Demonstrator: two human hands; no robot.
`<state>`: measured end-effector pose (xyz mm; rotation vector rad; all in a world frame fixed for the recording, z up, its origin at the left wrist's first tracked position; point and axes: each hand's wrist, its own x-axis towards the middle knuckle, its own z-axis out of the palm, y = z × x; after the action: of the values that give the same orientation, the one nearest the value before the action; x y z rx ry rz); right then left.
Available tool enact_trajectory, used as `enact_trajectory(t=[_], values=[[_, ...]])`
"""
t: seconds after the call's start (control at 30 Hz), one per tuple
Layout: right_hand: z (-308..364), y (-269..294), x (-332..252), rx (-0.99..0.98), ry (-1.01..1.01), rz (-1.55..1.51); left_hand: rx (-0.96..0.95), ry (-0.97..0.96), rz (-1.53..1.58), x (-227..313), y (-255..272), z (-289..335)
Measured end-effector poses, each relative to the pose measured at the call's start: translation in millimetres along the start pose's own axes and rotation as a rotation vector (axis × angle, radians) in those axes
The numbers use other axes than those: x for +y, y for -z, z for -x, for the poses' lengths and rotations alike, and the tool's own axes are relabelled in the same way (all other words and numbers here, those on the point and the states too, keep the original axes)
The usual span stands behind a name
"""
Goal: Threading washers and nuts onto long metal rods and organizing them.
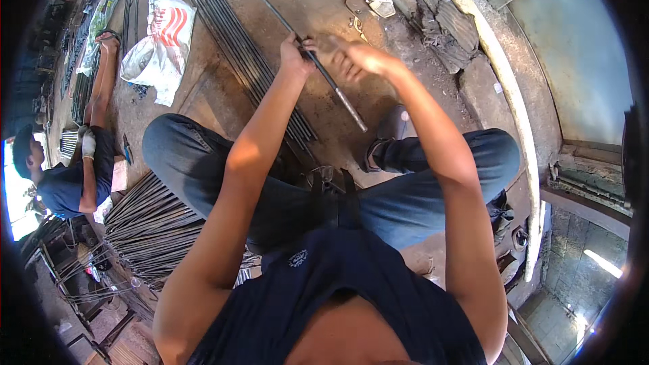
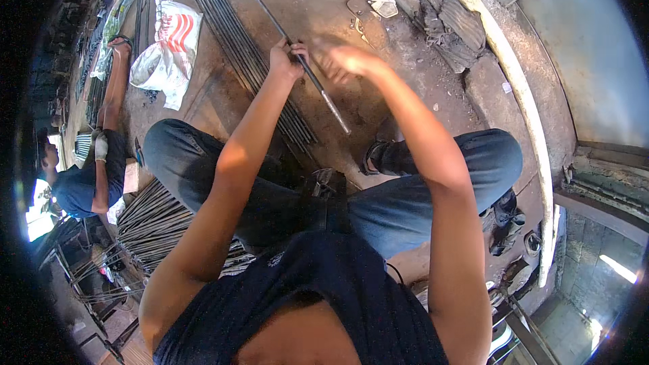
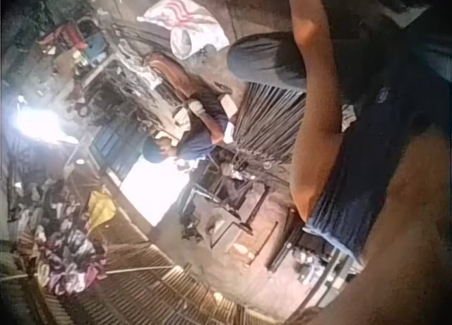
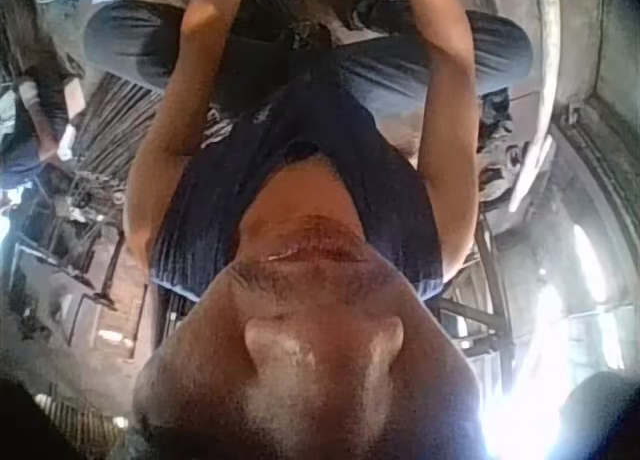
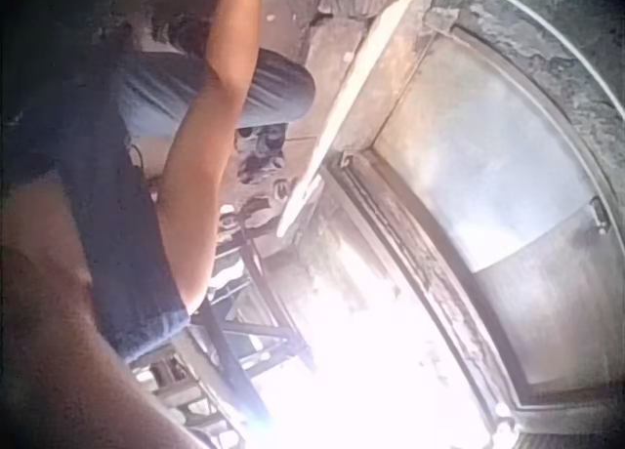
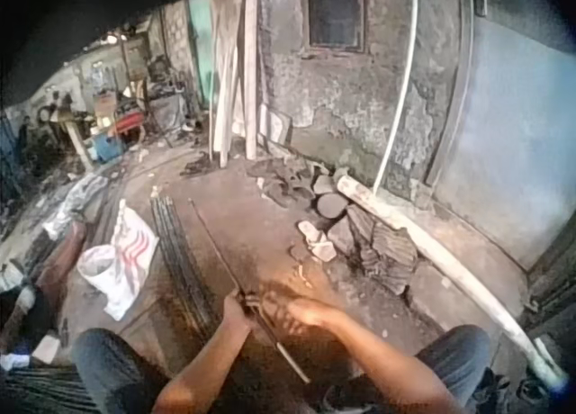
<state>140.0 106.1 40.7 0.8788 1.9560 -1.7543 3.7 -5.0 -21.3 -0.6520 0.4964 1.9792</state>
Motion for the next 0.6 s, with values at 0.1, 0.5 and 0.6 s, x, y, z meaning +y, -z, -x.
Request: enact_trajectory(t=[0.1,0.5,0.6], values=[[-32,54,35,0.315,0.159,-0.233,-0.035,0.034,0.033,2,6,-13],[-204,93,122,0.362,-0.104,0.468,-0.079,-0.108,-0.025,20,20,-47],[-238,97,118,0.607,0.084,0.726,-0.116,-0.085,0.029,34,19,-62]])
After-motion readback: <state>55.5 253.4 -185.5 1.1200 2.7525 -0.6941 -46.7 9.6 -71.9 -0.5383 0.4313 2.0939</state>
